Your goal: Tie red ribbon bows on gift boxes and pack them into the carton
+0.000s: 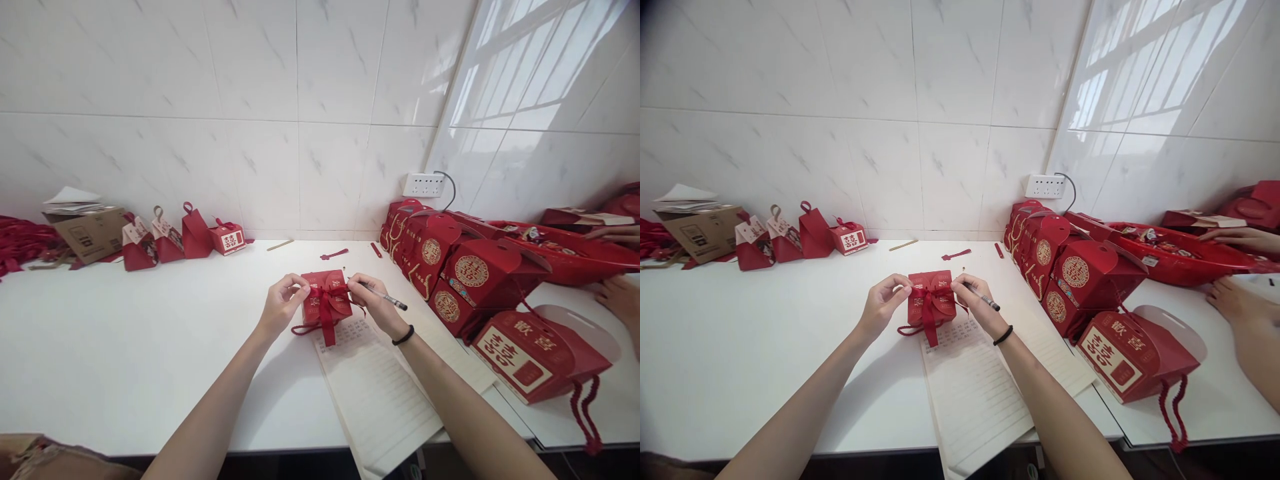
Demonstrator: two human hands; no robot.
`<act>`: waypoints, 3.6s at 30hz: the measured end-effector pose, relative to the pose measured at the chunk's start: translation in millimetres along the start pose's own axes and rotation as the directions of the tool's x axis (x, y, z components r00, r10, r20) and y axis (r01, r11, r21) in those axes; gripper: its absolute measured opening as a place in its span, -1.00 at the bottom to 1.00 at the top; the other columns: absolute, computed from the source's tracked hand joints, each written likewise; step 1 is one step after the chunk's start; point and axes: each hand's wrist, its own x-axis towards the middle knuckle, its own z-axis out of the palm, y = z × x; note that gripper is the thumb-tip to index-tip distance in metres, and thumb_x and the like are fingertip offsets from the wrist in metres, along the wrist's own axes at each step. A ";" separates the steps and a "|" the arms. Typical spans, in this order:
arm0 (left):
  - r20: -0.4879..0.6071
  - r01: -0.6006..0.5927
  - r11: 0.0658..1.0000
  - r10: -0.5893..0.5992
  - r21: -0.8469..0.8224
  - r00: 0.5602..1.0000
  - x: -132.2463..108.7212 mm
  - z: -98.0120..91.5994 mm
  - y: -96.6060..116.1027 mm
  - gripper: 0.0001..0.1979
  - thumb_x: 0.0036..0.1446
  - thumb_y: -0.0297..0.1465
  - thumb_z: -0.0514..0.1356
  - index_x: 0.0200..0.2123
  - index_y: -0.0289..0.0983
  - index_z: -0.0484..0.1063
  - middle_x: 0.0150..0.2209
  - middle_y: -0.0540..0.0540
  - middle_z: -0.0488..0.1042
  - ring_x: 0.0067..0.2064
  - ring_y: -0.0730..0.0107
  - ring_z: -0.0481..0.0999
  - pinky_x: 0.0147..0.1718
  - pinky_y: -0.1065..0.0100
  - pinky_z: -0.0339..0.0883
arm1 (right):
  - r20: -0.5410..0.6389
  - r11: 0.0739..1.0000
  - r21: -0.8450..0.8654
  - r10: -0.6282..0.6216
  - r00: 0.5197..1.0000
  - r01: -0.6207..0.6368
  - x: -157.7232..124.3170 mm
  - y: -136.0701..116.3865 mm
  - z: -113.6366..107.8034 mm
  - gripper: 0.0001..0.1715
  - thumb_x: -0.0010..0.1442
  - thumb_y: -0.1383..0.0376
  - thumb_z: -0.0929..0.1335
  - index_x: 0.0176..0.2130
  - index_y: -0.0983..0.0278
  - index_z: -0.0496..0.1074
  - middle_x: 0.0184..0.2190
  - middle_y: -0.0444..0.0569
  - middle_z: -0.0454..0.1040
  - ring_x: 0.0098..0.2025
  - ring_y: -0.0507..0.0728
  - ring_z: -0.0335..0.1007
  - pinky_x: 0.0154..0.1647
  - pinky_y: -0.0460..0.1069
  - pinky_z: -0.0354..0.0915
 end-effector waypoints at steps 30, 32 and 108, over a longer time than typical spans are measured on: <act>0.002 -0.022 1.000 0.022 0.008 1.000 -0.3 0.3 -1.0 -0.83 0.02 -0.32 0.19 -0.51 -0.28 0.34 -0.47 -0.01 0.35 -0.37 0.43 0.35 -0.36 0.39 0.25 | 0.194 0.996 -0.053 -0.054 0.979 0.065 4.7 -2.6 -16.8 -0.73 0.05 0.13 0.43 -0.41 0.29 0.42 -0.39 -0.05 0.42 -0.36 0.06 0.31 -0.35 -0.05 0.25; 0.006 -0.029 1.000 0.029 0.006 1.000 0.2 0.1 -1.2 -0.84 0.03 -0.32 0.19 -0.51 -0.28 0.34 -0.47 -0.01 0.36 -0.37 0.43 0.35 -0.36 0.39 0.25 | 0.202 0.996 -0.020 -0.079 0.976 0.085 4.8 -2.2 -16.5 -0.74 0.06 0.13 0.43 -0.41 0.29 0.46 -0.35 -0.03 0.43 -0.35 0.06 0.30 -0.37 -0.06 0.23; 0.026 -0.051 0.998 0.050 0.040 0.998 -2.0 2.7 -0.3 -0.85 0.03 -0.33 0.17 -0.50 -0.27 0.34 -0.46 -0.04 0.36 -0.37 0.41 0.37 -0.36 0.36 0.31 | -0.025 0.944 0.187 0.280 0.960 -0.271 5.9 -1.2 -13.7 -0.42 -0.05 -0.15 0.39 -0.28 0.26 0.34 -0.42 -0.14 0.26 -0.62 -0.09 0.05 -0.73 -0.18 -0.16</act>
